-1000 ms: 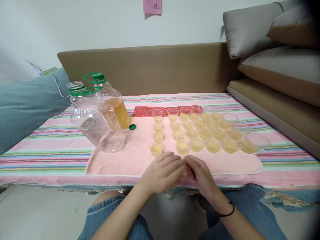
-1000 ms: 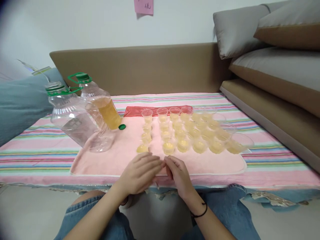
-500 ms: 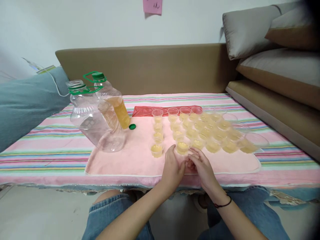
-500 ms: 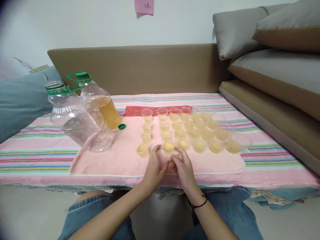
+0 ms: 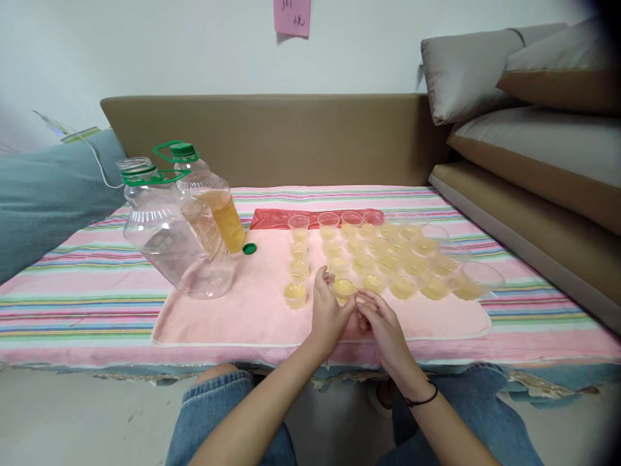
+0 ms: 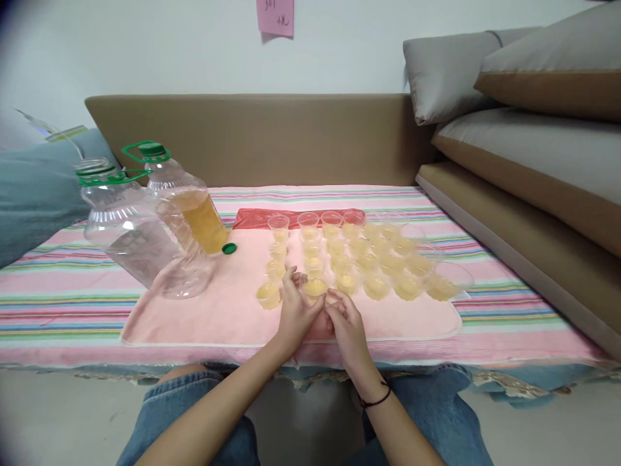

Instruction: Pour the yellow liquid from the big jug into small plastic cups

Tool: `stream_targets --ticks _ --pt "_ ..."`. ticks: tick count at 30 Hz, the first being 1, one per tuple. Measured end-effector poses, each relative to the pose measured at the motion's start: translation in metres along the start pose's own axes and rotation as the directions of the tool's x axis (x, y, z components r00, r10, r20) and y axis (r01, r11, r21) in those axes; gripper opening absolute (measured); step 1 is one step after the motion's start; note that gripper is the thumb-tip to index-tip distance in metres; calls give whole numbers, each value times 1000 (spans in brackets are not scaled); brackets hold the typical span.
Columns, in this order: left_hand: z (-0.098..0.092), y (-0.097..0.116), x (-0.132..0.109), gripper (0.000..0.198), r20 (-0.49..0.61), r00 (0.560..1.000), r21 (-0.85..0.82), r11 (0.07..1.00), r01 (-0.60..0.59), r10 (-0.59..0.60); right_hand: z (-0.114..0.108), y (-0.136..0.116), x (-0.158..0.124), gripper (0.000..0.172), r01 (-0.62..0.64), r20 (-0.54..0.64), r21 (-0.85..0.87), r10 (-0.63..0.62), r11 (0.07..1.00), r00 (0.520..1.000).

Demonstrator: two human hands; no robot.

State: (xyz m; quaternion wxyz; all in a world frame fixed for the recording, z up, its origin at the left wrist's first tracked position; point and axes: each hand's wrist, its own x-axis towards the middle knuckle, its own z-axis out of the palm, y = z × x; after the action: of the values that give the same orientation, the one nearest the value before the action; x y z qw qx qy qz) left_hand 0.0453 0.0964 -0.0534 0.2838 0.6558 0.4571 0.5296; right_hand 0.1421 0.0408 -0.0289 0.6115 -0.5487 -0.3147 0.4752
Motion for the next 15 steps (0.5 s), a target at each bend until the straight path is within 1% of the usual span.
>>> stream_targets --ticks 4,8,12,15 --pt "-3 0 -2 73 -5 999 25 999 -32 33 -2 1 1 41 32 -18 -33 -32 999 999" --pt "-5 -3 -2 73 2 999 13 999 -48 48 -2 3 0 43 67 1 -77 -67 995 998" --pt "-6 -5 1 72 -4 999 24 998 -53 53 -4 0 -3 29 116 17 -151 -115 982 993" --pt "-7 -5 2 71 7 999 16 999 -44 43 -8 -6 -8 26 168 55 -192 -160 967 986"
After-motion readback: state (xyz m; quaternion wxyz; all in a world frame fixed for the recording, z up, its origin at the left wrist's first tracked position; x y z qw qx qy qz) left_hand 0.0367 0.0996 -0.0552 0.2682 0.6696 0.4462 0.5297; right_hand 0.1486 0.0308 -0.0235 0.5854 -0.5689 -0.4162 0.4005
